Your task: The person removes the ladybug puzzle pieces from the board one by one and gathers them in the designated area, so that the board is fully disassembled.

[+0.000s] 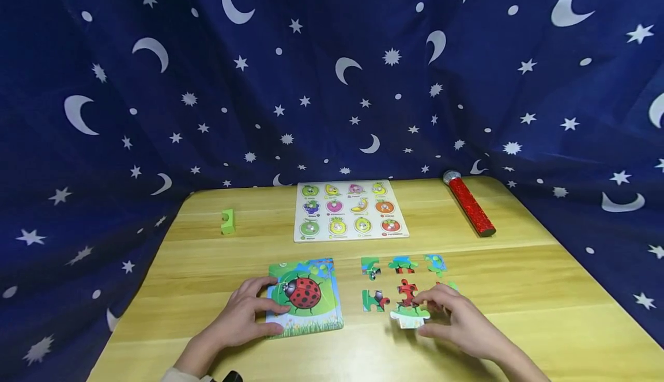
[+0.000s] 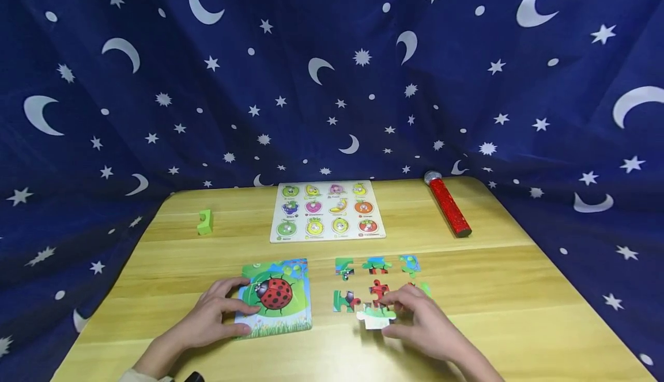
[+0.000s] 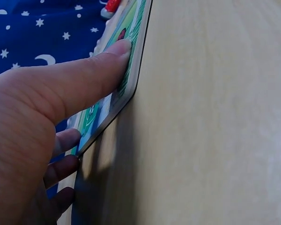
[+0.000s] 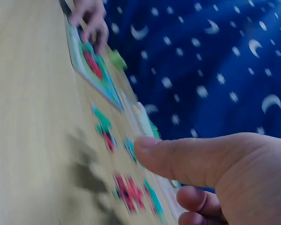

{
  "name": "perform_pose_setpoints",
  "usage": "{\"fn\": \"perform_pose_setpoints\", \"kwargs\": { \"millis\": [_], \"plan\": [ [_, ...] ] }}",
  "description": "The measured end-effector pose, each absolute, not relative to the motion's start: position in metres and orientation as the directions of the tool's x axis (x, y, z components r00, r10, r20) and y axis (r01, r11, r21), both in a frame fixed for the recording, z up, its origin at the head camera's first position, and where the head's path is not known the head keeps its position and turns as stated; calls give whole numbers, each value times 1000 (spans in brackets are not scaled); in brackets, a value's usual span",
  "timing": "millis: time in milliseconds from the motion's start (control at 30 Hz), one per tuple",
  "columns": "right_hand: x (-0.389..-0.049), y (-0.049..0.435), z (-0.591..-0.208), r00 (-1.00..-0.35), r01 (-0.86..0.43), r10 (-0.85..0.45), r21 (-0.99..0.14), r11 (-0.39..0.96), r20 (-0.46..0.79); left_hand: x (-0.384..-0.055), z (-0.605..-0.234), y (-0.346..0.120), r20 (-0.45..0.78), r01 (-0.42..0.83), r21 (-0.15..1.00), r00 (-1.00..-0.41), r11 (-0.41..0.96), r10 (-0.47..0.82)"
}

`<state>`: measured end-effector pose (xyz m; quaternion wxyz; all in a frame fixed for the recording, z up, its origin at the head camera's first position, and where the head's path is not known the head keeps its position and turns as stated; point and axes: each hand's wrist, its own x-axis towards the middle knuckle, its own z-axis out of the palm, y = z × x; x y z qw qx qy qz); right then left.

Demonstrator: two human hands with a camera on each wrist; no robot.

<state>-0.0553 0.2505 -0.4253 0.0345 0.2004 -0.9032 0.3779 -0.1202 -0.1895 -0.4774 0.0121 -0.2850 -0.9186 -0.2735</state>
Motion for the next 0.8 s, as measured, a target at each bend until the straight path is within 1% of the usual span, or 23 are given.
{"fn": "perform_pose_setpoints", "kwargs": {
  "millis": [133,233,300,433,533,700,800],
  "plan": [
    [-46,278,-429,-927,-376,-275,-626,683,257,-121,-478,-189,185,534,493,-836,687,517],
    [-40,289,-433,-927,-374,-264,-606,702,266,-120,-477,-189,180,529,499,-838,686,515],
    [-37,292,-436,-924,-382,-281,-597,706,260,-119,-477,-189,175,525,503,-840,686,514],
    [-37,290,-439,-922,-387,-299,-556,736,247,-119,-477,-190,171,521,502,-842,690,511],
    [-38,285,-440,-931,-363,-285,-525,770,226,-119,-477,-189,177,526,496,-841,691,512],
    [-37,278,-440,-948,-316,-283,-534,784,146,-119,-478,-189,175,523,494,-842,694,510],
    [-37,275,-442,-944,-326,-296,-533,781,143,-119,-478,-189,168,516,499,-846,696,507]
  ]
}}
